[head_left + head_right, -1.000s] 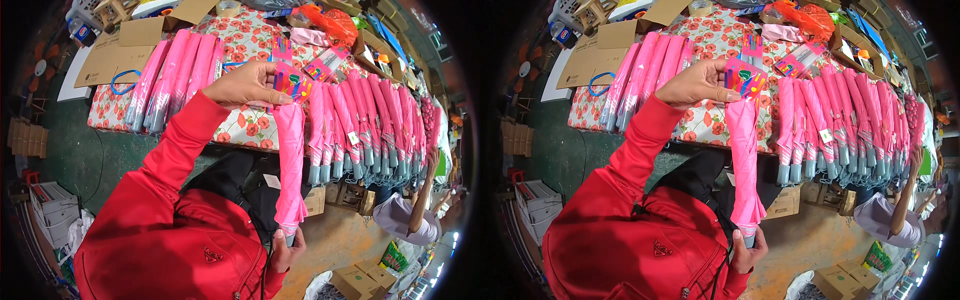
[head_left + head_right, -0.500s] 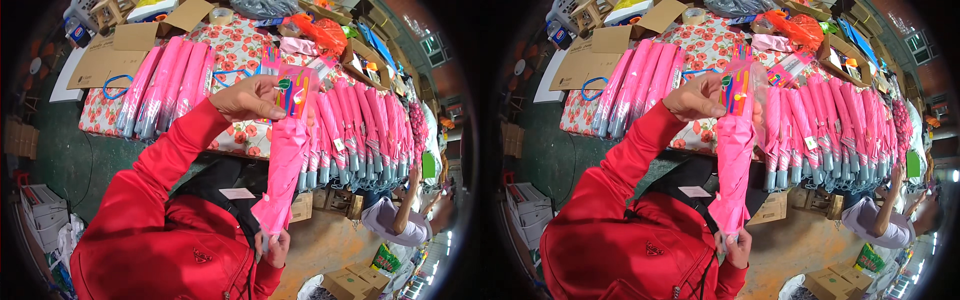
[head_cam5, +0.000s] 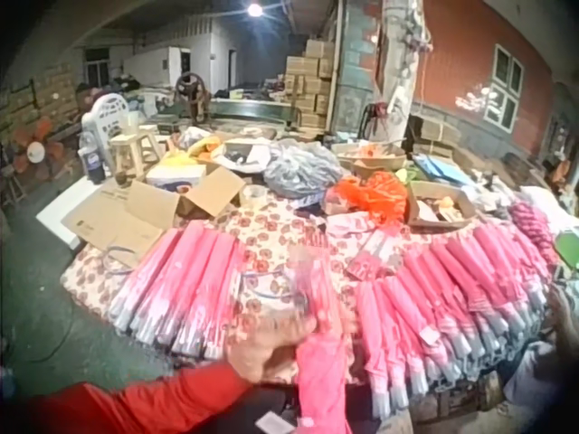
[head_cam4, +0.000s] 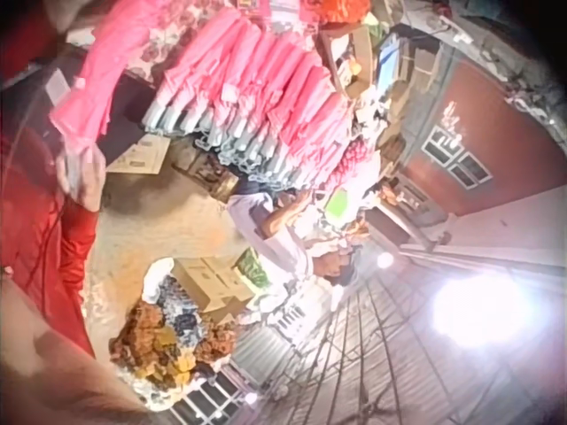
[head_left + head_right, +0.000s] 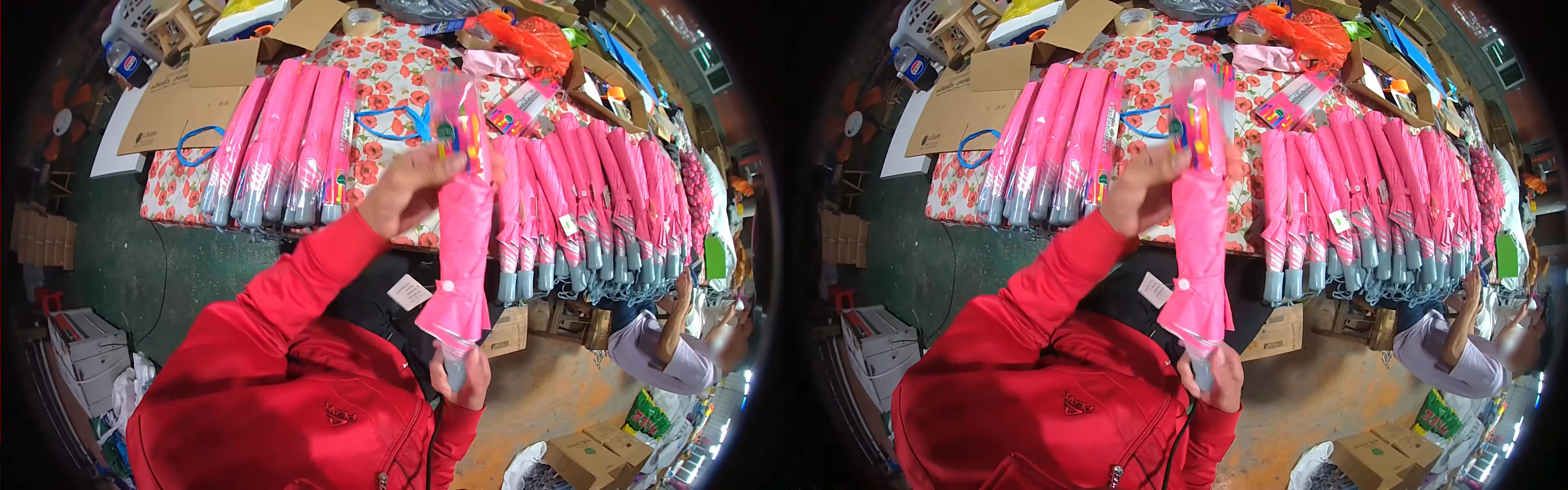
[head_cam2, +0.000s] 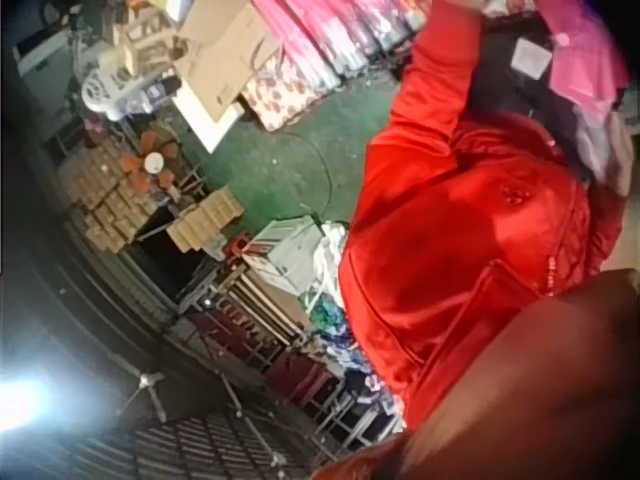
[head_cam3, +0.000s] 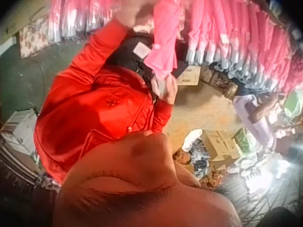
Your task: Packaging pink umbrellas into plastic sleeves and applying labels.
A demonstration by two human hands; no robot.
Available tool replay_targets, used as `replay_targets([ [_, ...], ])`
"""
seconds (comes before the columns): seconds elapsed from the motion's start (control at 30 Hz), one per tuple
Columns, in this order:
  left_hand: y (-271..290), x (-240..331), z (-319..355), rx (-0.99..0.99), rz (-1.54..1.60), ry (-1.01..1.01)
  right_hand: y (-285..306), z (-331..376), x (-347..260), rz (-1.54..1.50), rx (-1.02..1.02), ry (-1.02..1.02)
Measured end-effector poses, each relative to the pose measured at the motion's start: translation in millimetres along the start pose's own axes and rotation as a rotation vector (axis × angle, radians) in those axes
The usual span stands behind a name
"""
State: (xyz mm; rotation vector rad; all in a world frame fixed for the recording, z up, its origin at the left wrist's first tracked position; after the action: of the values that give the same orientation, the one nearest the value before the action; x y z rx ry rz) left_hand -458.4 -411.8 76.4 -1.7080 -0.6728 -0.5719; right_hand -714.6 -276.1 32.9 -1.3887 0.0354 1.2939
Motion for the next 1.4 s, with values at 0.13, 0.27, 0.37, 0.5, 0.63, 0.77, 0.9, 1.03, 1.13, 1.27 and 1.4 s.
replay_targets([
  [0.13, -4, -5, 11, -0.040, -0.100, 0.044, -3, -5, 1, -0.042, -0.065, 0.029],
  [0.27, 3, 0, 16, 0.018, 0.027, 0.076, -19, -11, -3, 0.254, 0.109, 0.147],
  [0.37, 5, 1, 18, 0.084, 0.191, 0.098, -23, -11, -7, 0.566, 0.313, 0.255],
  [0.5, -29, -11, 46, -0.126, 0.182, 0.180, -6, -2, 4, -0.376, -0.138, -0.021],
  [0.63, -19, -1, 39, 0.052, 0.042, 0.134, -20, -11, -6, 0.339, 0.216, 0.151],
  [0.77, -21, -20, 51, 0.006, 0.099, 0.151, -23, -11, -15, 0.632, 0.260, 0.198],
  [0.9, -43, -42, 72, -0.102, 0.210, 0.342, -9, -8, -3, -0.076, 0.039, -0.007],
  [1.03, -11, -13, 60, 0.041, -0.194, 0.216, -14, -5, -11, 0.084, 0.085, -0.010],
  [1.13, 12, -10, 46, 0.212, -0.070, 0.085, -8, -2, -7, 0.082, 0.044, -0.037],
  [1.27, 21, -6, 38, 0.410, 0.045, 0.064, 6, -3, 1, 0.108, 0.012, -0.092],
  [1.4, 27, -7, 41, 0.494, 0.139, 0.060, 11, -4, 4, 0.216, 0.024, -0.127],
])
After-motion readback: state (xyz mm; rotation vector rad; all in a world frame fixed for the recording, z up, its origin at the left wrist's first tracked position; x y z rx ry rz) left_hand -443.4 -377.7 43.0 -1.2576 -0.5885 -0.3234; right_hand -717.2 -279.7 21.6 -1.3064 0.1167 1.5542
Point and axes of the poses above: each hand's wrist, its own z-axis away from the middle knuckle, its own y-axis out of the back of the hand, x = y × z, the point moved 3 cm from there along -z, towards the middle knuckle, and after that the axes turned 3 degrees about -z, right-handed, at the moved point
